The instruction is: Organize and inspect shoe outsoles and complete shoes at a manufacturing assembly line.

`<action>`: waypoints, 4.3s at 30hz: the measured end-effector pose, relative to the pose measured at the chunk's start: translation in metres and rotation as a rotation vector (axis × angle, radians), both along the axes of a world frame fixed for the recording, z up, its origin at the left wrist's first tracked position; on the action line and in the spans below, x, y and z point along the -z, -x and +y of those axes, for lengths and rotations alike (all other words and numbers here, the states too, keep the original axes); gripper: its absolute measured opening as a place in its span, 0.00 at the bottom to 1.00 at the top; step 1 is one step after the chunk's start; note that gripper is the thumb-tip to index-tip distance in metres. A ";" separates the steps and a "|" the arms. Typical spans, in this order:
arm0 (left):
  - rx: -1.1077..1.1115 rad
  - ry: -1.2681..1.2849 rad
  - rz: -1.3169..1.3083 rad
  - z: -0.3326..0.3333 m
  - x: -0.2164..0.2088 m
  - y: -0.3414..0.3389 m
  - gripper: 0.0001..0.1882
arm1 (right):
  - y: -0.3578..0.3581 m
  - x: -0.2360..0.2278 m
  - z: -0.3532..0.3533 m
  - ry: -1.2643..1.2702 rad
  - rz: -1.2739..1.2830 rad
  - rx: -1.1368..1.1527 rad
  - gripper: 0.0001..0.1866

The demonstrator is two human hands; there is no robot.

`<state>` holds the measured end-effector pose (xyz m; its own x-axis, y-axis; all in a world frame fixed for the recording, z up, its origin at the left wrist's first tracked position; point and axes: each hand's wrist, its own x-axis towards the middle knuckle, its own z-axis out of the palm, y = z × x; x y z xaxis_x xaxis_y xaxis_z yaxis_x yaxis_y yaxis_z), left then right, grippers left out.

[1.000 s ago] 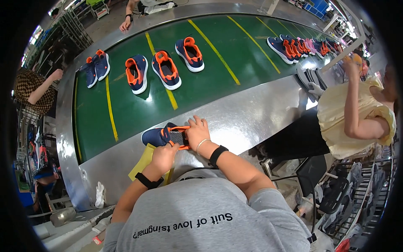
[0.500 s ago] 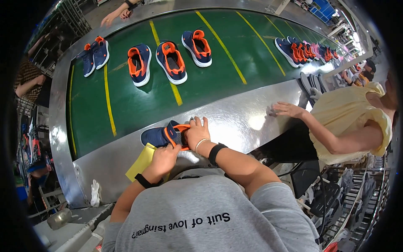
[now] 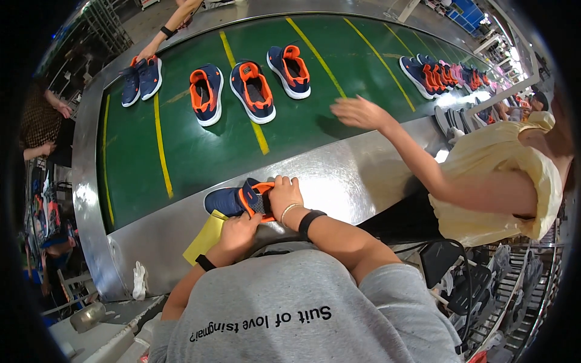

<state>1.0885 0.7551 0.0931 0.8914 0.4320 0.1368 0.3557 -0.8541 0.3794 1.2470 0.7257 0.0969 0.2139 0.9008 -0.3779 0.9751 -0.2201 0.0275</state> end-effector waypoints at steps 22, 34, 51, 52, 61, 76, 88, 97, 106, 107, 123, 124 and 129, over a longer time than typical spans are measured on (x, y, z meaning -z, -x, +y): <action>-0.087 0.131 -0.019 0.006 -0.009 0.014 0.08 | -0.019 0.015 -0.035 -0.215 0.056 -0.769 0.08; -0.633 0.037 -0.414 0.051 -0.052 0.077 0.18 | 0.034 -0.042 0.089 -0.399 0.398 -0.616 0.06; -0.546 0.043 -0.306 0.016 -0.031 0.067 0.08 | 0.029 0.015 0.002 0.334 1.471 -0.108 0.39; -0.545 -0.012 -0.275 0.010 -0.034 0.064 0.09 | 0.030 0.006 -0.002 0.352 1.401 -0.216 0.39; -0.972 -0.119 -0.316 -0.151 -0.038 0.033 0.10 | 0.038 0.019 -0.066 0.308 1.249 -0.714 0.08; -1.962 0.134 -0.259 -0.506 -0.024 -0.017 0.07 | 0.127 0.018 -0.282 0.584 1.118 -1.956 0.08; -2.442 0.440 -0.436 -0.826 0.005 0.042 0.11 | 0.279 -0.146 -0.631 1.642 1.284 -2.454 0.21; -2.618 0.587 0.116 -0.972 -0.001 0.071 0.06 | 0.258 -0.227 -0.783 2.745 0.897 -2.501 0.22; -2.849 0.679 -0.034 -1.069 -0.013 0.044 0.08 | 0.334 -0.230 -0.830 3.064 0.870 -2.446 0.20; -2.883 0.558 -0.094 -1.078 -0.023 0.046 0.08 | 0.345 -0.229 -0.837 3.111 0.873 -2.404 0.20; -2.838 0.753 0.015 -1.373 -0.003 0.235 0.07 | 0.472 -0.240 -1.104 3.613 0.732 -1.787 0.14; -2.819 0.752 0.022 -1.392 0.000 0.250 0.07 | 0.475 -0.237 -1.124 3.684 0.742 -1.734 0.13; -2.792 0.774 -0.006 -1.438 0.004 0.339 0.08 | 0.536 -0.212 -1.202 3.341 1.326 -1.804 0.14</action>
<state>0.7499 -0.6832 0.0892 -0.9094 -0.2017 -0.3637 -0.2892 0.9352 0.2045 0.7111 -0.4762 0.3087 0.3397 -0.4329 0.8350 0.4791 -0.6843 -0.5497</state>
